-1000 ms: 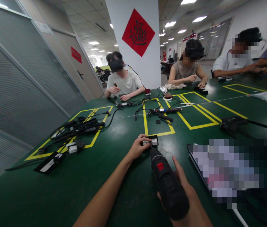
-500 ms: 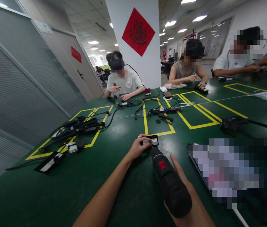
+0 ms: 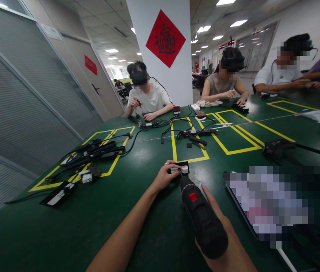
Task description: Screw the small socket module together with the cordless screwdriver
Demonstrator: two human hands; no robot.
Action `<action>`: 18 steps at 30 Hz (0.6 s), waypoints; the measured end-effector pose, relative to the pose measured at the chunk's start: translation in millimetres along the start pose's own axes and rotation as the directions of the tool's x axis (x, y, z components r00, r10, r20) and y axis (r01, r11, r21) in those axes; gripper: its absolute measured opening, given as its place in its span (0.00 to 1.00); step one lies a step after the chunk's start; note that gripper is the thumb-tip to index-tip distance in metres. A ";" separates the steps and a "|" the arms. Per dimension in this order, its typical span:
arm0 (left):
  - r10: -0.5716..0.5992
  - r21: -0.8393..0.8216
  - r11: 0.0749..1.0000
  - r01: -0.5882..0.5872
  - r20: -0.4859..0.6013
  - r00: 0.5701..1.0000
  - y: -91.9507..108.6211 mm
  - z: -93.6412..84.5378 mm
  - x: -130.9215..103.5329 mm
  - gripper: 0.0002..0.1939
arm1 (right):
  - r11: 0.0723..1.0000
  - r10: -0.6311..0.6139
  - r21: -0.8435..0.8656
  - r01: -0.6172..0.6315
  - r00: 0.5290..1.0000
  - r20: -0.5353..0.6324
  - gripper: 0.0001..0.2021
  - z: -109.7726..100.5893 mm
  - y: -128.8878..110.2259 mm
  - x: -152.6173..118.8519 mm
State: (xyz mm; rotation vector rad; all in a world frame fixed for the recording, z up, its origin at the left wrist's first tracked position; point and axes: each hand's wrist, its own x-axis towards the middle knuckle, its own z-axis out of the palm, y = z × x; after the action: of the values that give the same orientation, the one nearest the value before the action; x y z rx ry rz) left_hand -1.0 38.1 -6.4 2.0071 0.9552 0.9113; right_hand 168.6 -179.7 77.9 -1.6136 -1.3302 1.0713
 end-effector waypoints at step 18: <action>-0.016 0.002 1.000 0.016 -0.011 1.000 0.3 0.4 -0.2 0.12 | 0.997 -0.079 -0.023 0.078 0.995 -0.062 0.45 6.5 17.1 5.4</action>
State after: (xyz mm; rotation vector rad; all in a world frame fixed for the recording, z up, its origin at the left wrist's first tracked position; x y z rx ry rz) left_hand -0.7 37.7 -6.5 1.9954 0.9770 0.9135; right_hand 168.8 -176.7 59.0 -1.5842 -1.3558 0.9554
